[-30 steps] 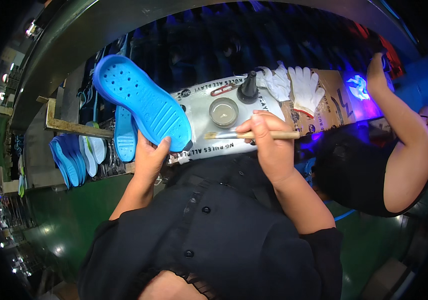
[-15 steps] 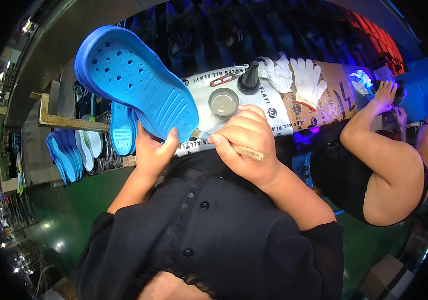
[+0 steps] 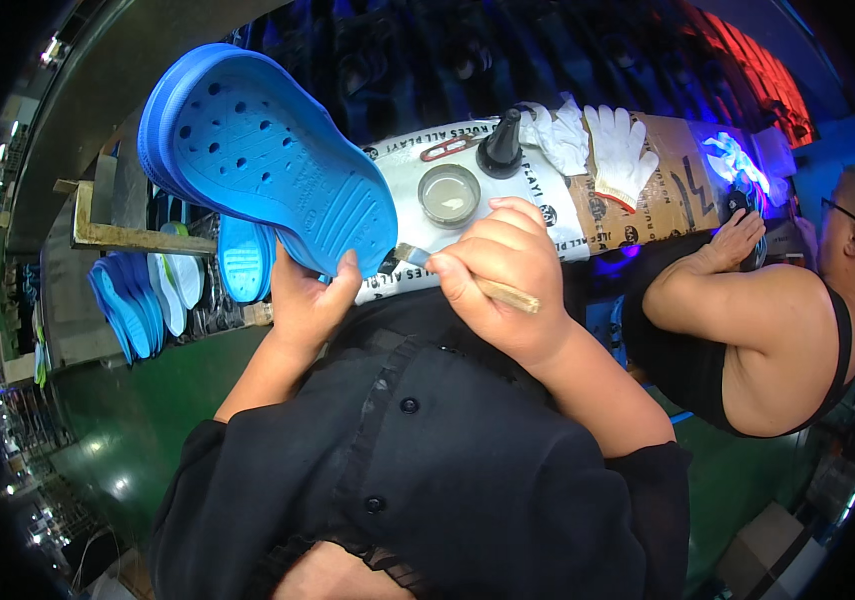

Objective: The person applies a liquid substance with a brush to the interior and sole of several blue clogs, then places them on a conveyor belt.

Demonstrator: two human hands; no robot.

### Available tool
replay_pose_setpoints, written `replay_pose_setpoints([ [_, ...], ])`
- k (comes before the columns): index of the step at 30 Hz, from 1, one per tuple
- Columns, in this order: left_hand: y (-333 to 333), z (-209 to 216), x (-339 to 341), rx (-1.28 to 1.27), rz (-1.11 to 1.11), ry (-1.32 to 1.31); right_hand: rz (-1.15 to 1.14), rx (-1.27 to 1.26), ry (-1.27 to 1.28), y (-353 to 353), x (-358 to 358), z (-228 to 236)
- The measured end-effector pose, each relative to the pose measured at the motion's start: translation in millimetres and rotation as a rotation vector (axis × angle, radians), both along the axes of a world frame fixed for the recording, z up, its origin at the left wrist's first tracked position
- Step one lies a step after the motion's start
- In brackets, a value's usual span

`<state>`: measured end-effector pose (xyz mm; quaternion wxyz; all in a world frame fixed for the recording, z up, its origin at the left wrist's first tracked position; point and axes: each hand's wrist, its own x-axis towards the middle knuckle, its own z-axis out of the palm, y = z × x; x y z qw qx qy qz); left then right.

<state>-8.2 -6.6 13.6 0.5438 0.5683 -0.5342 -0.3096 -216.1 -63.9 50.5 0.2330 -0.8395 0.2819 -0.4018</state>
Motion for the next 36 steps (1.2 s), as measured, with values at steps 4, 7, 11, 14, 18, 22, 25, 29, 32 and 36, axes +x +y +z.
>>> replay_pose_setpoints([
  [4, 0, -4, 0, -0.01, 0.009, 0.006, -0.001, 0.028, -0.053, 2, -2, 3],
  [7, 0, -4, -3, -0.014, 0.029, 0.018, 0.055, 0.036, -0.028, 5, 1, 4],
  [11, -3, -8, -1, -0.036, 0.031, 0.001, 0.048, 0.019, 0.022, 5, -6, 1],
  [14, -4, -11, -2, -0.09, 0.048, 0.048, 0.025, 0.037, -0.038, 4, -5, 1],
  [18, -5, -11, -4, -0.096, 0.072, 0.051, 0.007, 0.005, -0.093, 4, 2, -3],
  [22, -7, -14, -4, -0.17, 0.078, 0.052, 0.006, 0.02, -0.049, 5, 3, -3],
  [25, -8, -14, -4, -0.191, 0.097, 0.036, 0.054, 0.044, -0.025, 5, 0, -1],
  [29, -8, -14, -4, -0.207, 0.1, 0.005, 0.001, 0.064, -0.147, 3, -1, -7],
  [32, -7, -14, -5, -0.192, 0.096, 0.023, -0.009, 0.035, -0.145, 4, 4, -6],
  [36, -8, -10, -4, -0.196, 0.098, 0.039, 0.004, 0.057, -0.081, 6, 3, -4],
])
